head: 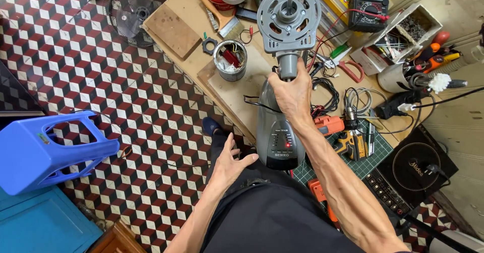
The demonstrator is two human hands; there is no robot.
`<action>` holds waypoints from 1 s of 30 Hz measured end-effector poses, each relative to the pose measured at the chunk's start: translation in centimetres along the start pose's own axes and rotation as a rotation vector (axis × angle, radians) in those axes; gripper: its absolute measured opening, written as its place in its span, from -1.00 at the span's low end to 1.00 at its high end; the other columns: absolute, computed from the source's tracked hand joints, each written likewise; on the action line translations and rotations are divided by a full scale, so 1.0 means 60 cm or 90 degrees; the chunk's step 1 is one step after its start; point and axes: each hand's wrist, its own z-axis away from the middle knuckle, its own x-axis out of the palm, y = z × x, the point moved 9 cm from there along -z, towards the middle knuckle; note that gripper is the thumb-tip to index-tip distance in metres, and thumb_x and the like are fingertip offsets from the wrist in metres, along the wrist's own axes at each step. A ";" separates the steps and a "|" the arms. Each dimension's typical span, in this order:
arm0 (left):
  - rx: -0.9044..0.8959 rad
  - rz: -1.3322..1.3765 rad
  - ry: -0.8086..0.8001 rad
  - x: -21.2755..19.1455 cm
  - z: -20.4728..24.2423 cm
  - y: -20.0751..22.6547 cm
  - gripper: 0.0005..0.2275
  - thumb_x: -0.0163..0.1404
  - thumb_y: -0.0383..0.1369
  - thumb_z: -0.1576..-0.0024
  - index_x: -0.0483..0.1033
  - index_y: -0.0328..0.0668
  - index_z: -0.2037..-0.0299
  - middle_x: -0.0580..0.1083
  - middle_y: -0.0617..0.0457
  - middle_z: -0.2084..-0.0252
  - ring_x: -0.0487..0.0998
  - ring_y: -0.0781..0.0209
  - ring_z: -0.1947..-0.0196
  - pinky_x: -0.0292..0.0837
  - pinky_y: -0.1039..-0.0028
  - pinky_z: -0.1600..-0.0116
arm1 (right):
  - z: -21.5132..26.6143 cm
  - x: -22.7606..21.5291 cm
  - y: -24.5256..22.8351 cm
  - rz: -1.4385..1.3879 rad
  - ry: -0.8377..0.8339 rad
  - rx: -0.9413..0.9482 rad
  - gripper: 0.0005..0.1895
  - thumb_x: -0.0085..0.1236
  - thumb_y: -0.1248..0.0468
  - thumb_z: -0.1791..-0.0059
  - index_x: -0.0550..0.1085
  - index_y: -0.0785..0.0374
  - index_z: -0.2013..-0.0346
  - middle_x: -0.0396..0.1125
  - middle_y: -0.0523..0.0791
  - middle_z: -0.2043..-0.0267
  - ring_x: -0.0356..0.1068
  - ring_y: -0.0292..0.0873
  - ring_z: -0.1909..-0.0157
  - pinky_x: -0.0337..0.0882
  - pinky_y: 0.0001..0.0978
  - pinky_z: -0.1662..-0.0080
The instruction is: Disassembling and inspecting an electric fan motor and housing for repair.
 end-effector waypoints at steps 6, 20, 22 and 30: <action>0.019 -0.008 -0.002 0.014 0.002 0.005 0.03 0.28 -0.12 0.11 -0.18 -0.29 -0.49 0.07 -0.31 -0.48 0.27 -0.12 -0.41 0.36 0.23 -0.31 | 0.004 0.000 -0.010 0.020 -0.005 0.004 -0.55 0.22 0.24 0.15 0.42 0.33 0.00 0.38 -0.12 0.42 0.35 -0.25 0.43 0.41 -0.34 0.32; 0.011 -0.033 -0.002 0.018 0.001 -0.012 0.01 0.26 -0.09 0.09 -0.15 -0.28 -0.49 0.10 -0.31 -0.47 0.29 -0.12 -0.39 0.40 0.23 -0.28 | 0.015 0.008 0.009 0.028 -0.026 -0.003 -0.50 0.22 0.22 0.13 0.41 0.33 -0.07 0.37 -0.12 0.44 0.32 -0.26 0.44 0.40 -0.34 0.32; 0.014 -0.034 0.001 0.016 0.001 -0.005 0.01 0.25 -0.09 0.08 -0.16 -0.27 -0.49 0.10 -0.31 -0.46 0.28 -0.12 -0.39 0.40 0.23 -0.27 | 0.015 0.007 0.006 0.024 -0.025 -0.012 -0.49 0.22 0.22 0.14 0.41 0.34 -0.07 0.36 -0.12 0.43 0.32 -0.26 0.44 0.40 -0.33 0.34; 0.014 0.016 0.052 -0.011 -0.009 0.012 -0.13 0.17 -0.10 -0.01 -0.06 -0.22 -0.47 0.16 -0.23 -0.46 0.37 -0.04 -0.34 0.47 0.31 -0.23 | 0.032 0.011 0.000 0.084 -0.048 -0.003 -0.43 0.20 0.20 0.18 0.41 0.37 -0.08 0.43 0.00 0.38 0.40 -0.12 0.42 0.43 -0.23 0.28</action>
